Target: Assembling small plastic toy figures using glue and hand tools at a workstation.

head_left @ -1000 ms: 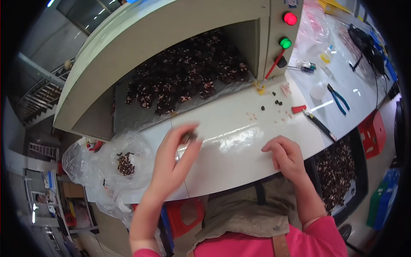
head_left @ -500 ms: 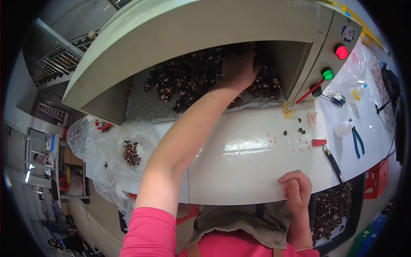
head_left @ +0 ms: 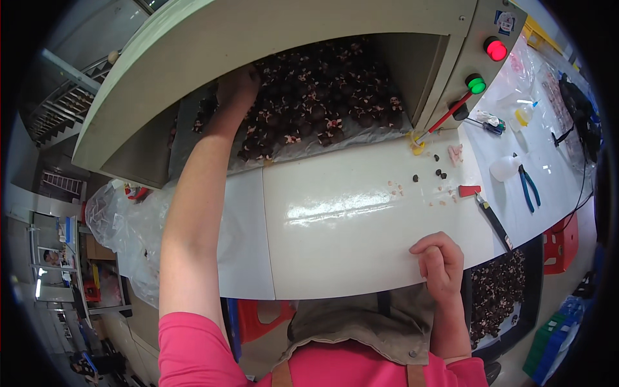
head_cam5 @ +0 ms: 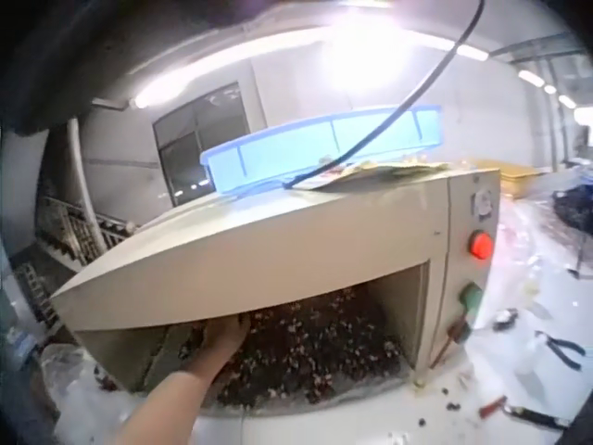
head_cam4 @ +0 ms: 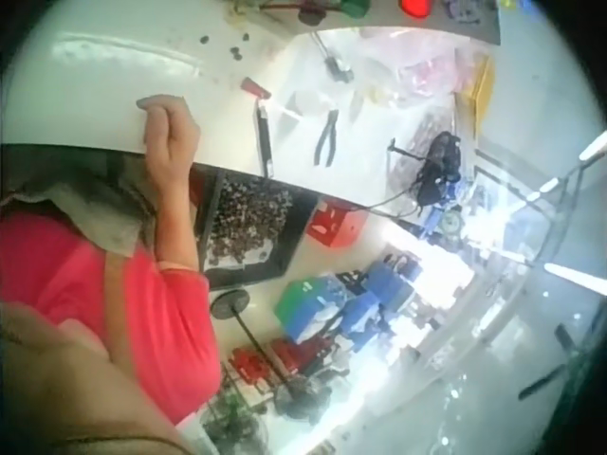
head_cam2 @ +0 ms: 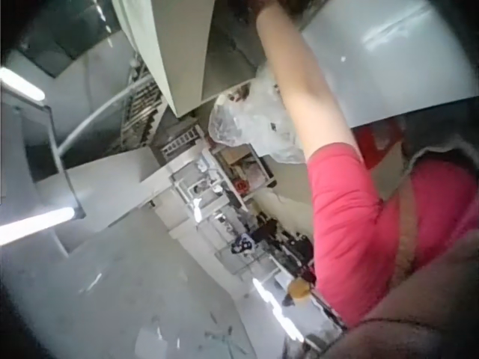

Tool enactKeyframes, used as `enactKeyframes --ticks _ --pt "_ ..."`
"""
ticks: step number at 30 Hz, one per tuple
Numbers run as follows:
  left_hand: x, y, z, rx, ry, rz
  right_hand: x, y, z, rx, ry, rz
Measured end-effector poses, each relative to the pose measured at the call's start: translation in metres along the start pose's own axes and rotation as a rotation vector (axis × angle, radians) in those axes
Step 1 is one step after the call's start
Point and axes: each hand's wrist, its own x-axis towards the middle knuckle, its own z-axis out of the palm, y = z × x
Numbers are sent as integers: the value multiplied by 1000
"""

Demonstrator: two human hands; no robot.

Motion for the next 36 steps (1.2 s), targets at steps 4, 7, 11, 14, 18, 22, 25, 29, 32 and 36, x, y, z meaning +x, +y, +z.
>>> enactKeyframes --ticks 4,7,11,14,18,22,25,29,32,36 --pt "-8 -17 -2 -176 140 194 -3 -2 6 -16 32 -30" --pt "-26 -27 -10 -258 242 258 -5 -2 9 -52 34 -55" --pt "-58 -18 -27 -469 352 167 -7 0 12 -81 66 -50" --pt "-87 -13 -44 -555 338 146 -9 -3 15 -183 62 -56" --pt "-150 26 -86 -1172 -90 -29 -16 3 16 -220 35 -58" --pt "-258 82 -145 -1529 -637 -174 -30 5 25 -206 -33 -202" --pt "-333 93 -163 -1839 -949 -463 -60 -12 48 -209 -249 -209" --pt "-384 94 -143 -1934 -964 -694 -79 16 62 -246 -518 -159" --pt "-404 94 -135 -1961 -1004 -794 -90 23 61 -202 -556 -78" --pt "-420 94 -130 -1925 -1046 -826 -97 31 60 -148 -568 -22"
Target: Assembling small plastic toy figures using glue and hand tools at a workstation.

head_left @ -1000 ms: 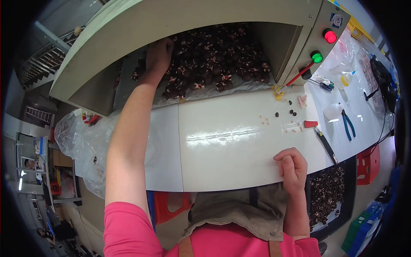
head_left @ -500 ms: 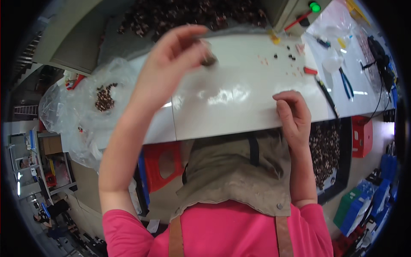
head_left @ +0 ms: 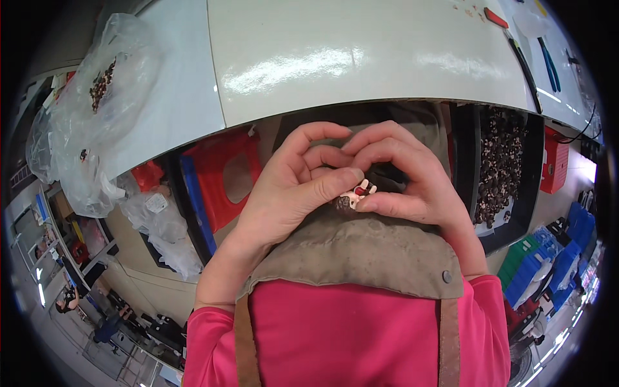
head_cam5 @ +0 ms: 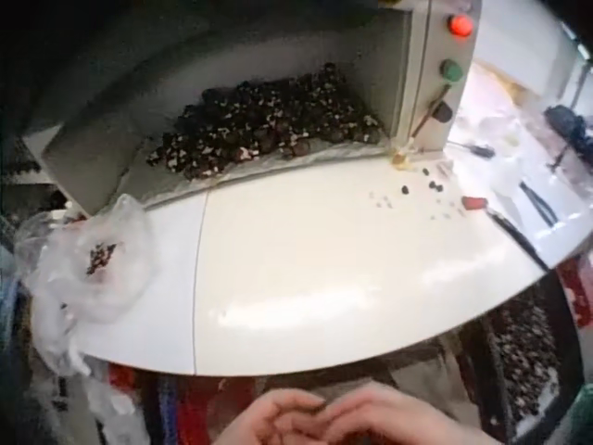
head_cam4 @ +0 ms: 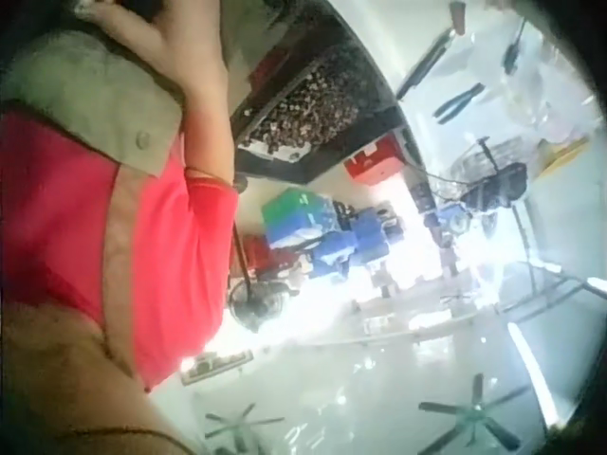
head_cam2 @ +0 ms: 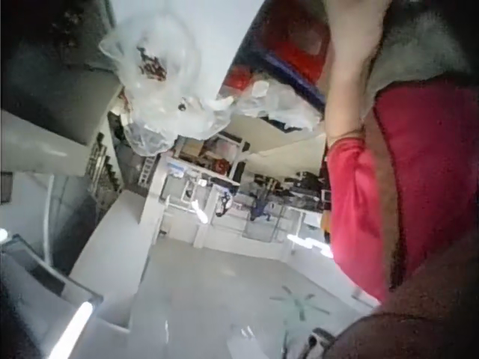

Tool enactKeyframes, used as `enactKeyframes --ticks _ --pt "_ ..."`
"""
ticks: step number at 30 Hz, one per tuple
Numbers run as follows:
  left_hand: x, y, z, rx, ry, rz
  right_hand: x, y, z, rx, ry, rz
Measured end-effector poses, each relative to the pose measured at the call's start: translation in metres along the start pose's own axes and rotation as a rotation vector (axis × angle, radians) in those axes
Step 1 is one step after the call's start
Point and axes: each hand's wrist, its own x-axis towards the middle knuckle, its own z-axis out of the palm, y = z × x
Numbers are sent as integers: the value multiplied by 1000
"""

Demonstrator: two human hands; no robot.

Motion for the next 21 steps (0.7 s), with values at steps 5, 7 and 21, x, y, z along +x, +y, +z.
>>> enactKeyframes --ticks 5,7,21 --pt "-5 -2 3 -64 19 -76 -8 13 3 -71 160 -48" --pt "-4 -6 5 -20 5 -62 -12 22 5 -15 234 -38" --pt "7 -20 -6 74 67 78 -12 23 10 11 195 0"
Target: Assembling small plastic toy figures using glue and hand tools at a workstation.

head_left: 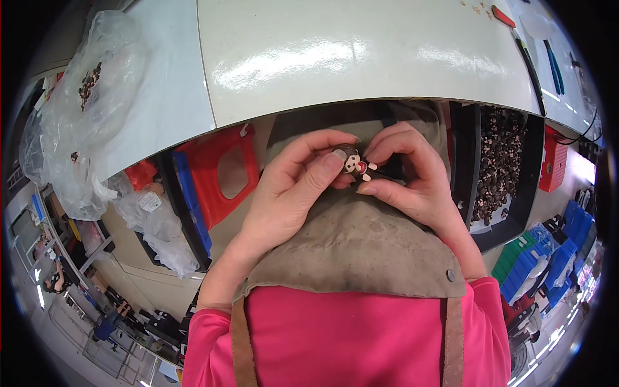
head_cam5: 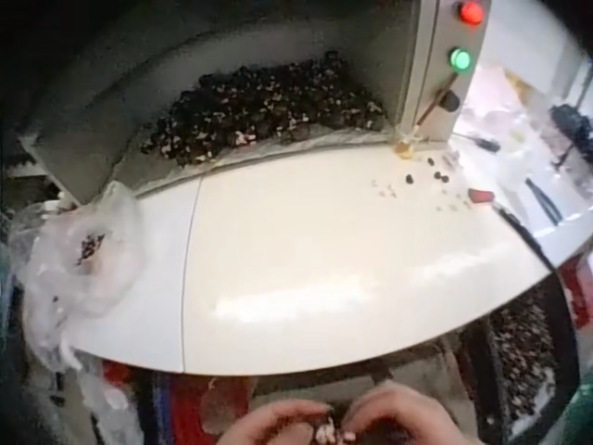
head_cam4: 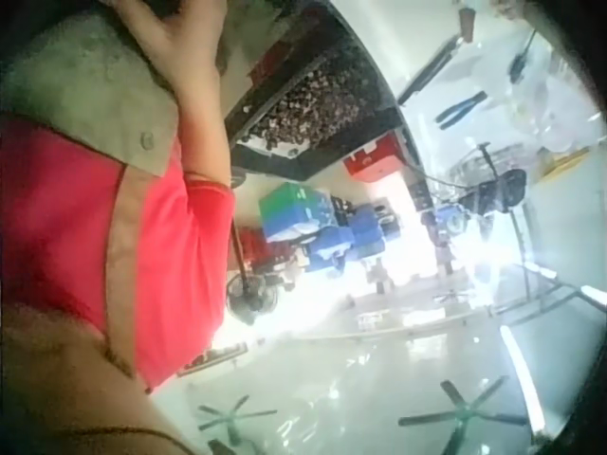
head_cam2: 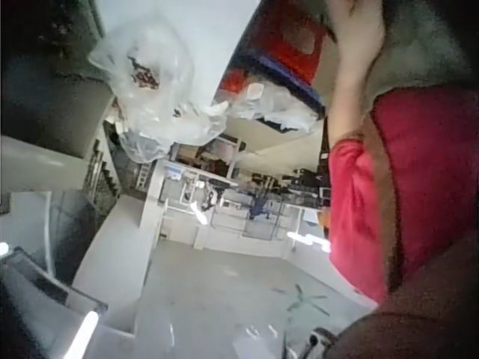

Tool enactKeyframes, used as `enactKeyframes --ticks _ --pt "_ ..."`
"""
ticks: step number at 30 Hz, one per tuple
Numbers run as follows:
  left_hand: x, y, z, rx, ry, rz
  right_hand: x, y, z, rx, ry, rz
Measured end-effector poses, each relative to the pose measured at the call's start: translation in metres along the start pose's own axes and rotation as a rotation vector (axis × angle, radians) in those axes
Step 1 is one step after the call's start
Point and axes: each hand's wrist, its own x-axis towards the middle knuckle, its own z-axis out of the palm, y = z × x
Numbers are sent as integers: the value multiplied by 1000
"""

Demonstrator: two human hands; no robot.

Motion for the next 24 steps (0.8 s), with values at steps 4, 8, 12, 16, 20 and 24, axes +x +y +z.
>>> enactKeyframes --ticks 4,8,12,16,20,24 --pt "1 1 1 22 19 18 2 -2 1 -29 -10 10" --pt "1 2 0 94 17 34 4 -3 3 -69 -22 0" --pt "0 0 0 114 23 50 6 -3 5 -113 0 -38" --pt "1 -1 0 110 22 44 5 1 7 -197 27 -99" --pt "3 -4 -1 56 11 43 3 2 9 -187 39 -116" --pt "4 -3 0 28 22 27 0 9 10 4 29 16"
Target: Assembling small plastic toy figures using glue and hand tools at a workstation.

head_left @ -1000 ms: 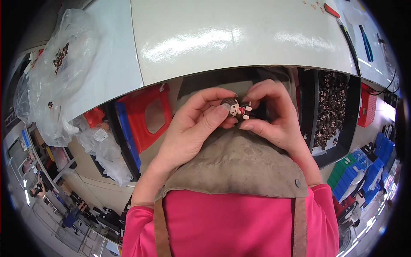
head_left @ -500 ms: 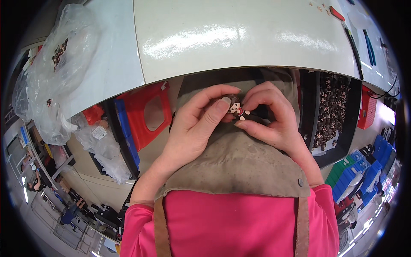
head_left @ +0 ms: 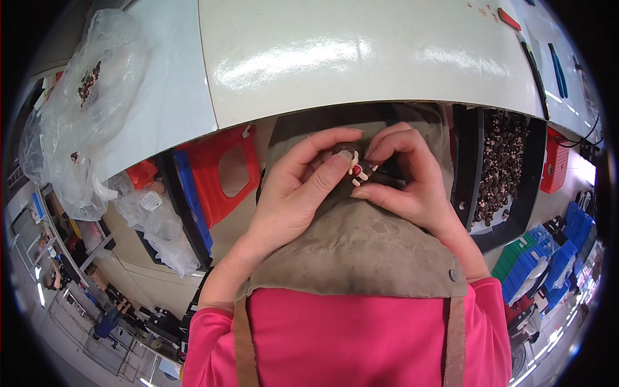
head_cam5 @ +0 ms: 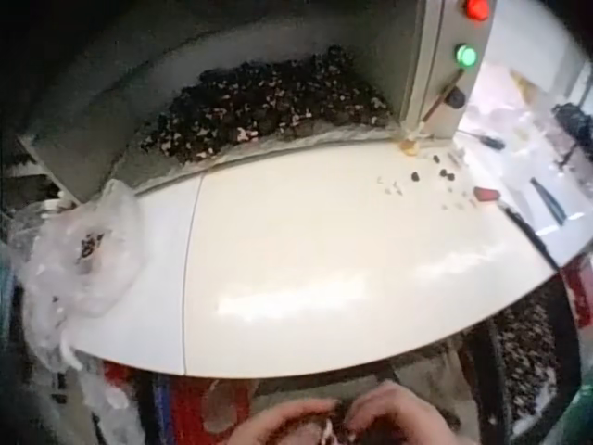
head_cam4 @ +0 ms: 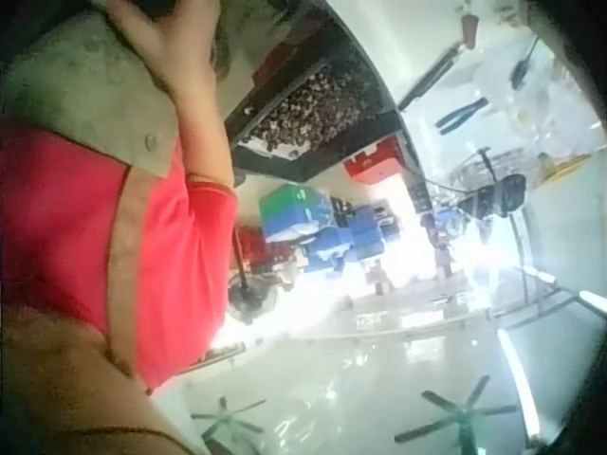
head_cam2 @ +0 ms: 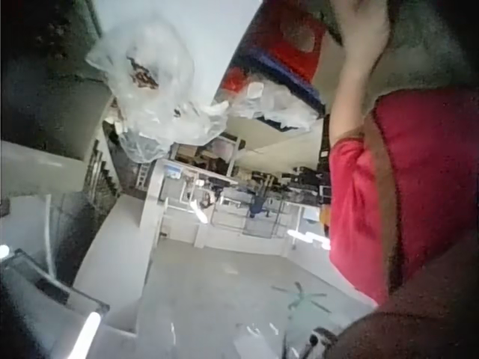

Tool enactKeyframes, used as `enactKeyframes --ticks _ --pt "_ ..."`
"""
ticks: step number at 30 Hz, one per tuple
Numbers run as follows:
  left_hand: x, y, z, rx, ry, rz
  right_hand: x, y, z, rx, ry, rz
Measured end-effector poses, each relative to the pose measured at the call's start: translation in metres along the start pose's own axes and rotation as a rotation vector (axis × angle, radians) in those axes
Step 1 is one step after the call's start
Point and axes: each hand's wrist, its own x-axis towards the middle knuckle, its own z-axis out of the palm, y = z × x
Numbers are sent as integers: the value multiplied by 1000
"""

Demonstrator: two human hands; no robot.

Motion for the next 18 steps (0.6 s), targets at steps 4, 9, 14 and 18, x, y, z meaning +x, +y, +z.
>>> enactKeyframes --ticks 4,9,14,18 --pt "3 -6 -4 -8 0 23 0 5 0 22 4 0" --pt "3 -8 -6 -51 -18 22 0 3 1 7 18 9" --pt "3 -9 -7 -92 -12 5 2 -1 2 -45 13 -7" --pt "3 -11 -8 -115 2 7 2 -1 2 -48 21 17"
